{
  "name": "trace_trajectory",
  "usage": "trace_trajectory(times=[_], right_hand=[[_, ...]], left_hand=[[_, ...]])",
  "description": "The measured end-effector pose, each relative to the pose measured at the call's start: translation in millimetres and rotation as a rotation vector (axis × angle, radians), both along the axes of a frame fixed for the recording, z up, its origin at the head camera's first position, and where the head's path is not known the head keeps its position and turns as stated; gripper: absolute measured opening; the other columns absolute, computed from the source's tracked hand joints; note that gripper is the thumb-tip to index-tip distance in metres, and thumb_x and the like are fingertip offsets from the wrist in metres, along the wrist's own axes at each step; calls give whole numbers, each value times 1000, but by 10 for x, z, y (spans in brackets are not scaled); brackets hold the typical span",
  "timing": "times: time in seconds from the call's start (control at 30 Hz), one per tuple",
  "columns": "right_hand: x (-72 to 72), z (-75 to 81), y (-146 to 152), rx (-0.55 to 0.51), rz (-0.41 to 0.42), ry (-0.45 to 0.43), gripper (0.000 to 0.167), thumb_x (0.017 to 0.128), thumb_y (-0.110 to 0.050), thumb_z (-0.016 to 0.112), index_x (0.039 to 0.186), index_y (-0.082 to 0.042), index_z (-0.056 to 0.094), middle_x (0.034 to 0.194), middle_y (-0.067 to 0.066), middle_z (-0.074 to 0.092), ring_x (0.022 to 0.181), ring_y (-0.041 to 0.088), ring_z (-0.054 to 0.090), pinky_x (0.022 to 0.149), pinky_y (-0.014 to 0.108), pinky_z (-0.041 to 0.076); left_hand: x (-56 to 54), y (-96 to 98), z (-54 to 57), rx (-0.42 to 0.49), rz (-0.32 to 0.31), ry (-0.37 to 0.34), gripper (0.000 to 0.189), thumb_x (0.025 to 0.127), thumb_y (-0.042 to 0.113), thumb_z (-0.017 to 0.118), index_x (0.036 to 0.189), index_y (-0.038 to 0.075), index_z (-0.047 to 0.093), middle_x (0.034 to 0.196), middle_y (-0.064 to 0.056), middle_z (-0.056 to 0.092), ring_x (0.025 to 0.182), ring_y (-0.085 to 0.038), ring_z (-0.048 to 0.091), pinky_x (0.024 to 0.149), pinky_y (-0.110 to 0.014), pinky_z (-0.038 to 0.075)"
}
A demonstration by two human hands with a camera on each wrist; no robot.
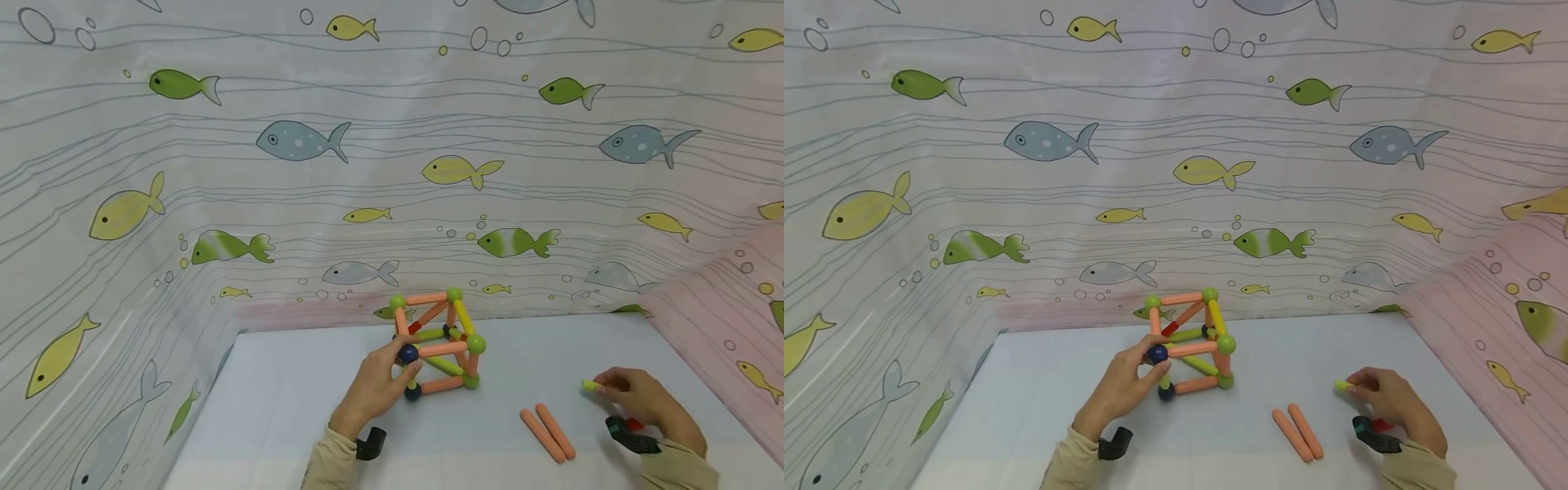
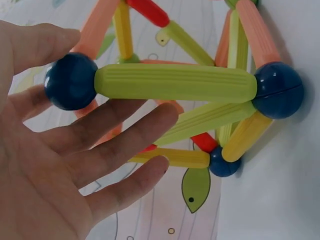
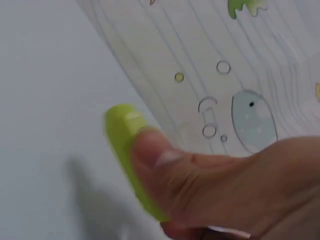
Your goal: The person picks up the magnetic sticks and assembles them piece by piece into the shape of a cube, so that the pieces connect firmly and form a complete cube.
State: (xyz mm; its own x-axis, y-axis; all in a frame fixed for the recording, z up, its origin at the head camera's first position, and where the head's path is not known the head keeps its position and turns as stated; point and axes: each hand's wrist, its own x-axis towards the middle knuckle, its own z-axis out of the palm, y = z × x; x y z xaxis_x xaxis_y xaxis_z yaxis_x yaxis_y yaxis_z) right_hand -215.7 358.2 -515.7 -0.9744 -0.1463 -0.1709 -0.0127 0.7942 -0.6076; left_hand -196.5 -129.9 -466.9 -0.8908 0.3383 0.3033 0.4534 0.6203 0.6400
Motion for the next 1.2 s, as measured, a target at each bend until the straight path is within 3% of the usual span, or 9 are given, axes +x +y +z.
trace_trajectory(times=[0.1, 0.2, 0.37, 0.5, 0.57, 0.73, 0.9, 1.03, 1.2], right_hand=[[-19, 124, -186, -40, 2, 180, 27, 108, -22, 64, 120, 2, 68, 105, 8, 73, 85, 9, 61, 70, 27, 49], [-11, 308, -480, -163, 87, 282, 21, 108, -17, 64, 120, 0, 67, 101, 7, 72, 79, 6, 61, 66, 27, 50], [-42, 555, -1086, -354, 314, 126, 24, 107, -18, 65, 124, -1, 67, 101, 7, 71, 77, 9, 62, 64, 29, 52], [-69, 539, -1626, -398, 434, -15, 25, 105, -18, 68, 123, -1, 69, 101, 12, 73, 79, 13, 67, 67, 32, 58], [-59, 475, -1891, -406, 458, -18, 23, 104, -18, 69, 121, -1, 71, 99, 14, 74, 79, 19, 69, 67, 34, 59], [0, 269, -2430, -435, 387, 101, 19, 103, -13, 71, 118, -1, 74, 99, 15, 76, 77, 29, 71, 62, 29, 57], [52, 100, -2712, -470, 184, 240, 21, 101, -11, 72, 120, -3, 74, 105, 8, 77, 77, 12, 67, 65, 24, 54], [80, 35, -2801, -542, 70, 240, 25, 102, -14, 71, 126, -6, 72, 109, 6, 77, 82, 7, 64, 69, 24, 53], [96, 9, -2833, -629, 65, 214, 27, 104, -16, 69, 129, -6, 71, 109, 8, 75, 91, 13, 70, 74, 25, 55]], left_hand=[[-7, -9, 8, 16, -13, 8, 36, 107, 30, 66, 139, 17, 62, 111, 3, 78, 102, -16, 74, 87, -37, 58], [-15, -16, 8, 24, -23, 9, 34, 107, 28, 66, 138, 17, 63, 111, 2, 78, 102, -16, 74, 87, -37, 58], [-27, -29, 17, 37, -41, 8, 32, 108, 26, 64, 138, 16, 64, 111, 0, 77, 101, -15, 73, 86, -35, 57], [-37, -38, 15, 40, -48, 9, 31, 108, 24, 64, 138, 15, 63, 113, -1, 77, 102, -15, 73, 86, -34, 58], [-40, -43, 12, 41, -46, 7, 31, 108, 24, 65, 138, 15, 63, 114, -2, 77, 102, -15, 73, 86, -33, 58], [-38, -49, 11, 42, -46, 9, 32, 107, 23, 66, 138, 15, 63, 115, -3, 77, 102, -16, 74, 86, -35, 58], [-32, -50, 18, 46, -56, 15, 32, 106, 20, 67, 138, 15, 63, 114, -2, 78, 100, -16, 74, 83, -35, 58], [-33, -56, 11, 35, -64, 19, 33, 106, 19, 68, 138, 14, 63, 114, -2, 77, 100, -16, 74, 83, -32, 58], [-30, -59, 4, 27, -63, 8, 34, 105, 18, 68, 138, 14, 62, 118, -3, 77, 102, -15, 73, 84, -31, 58]])
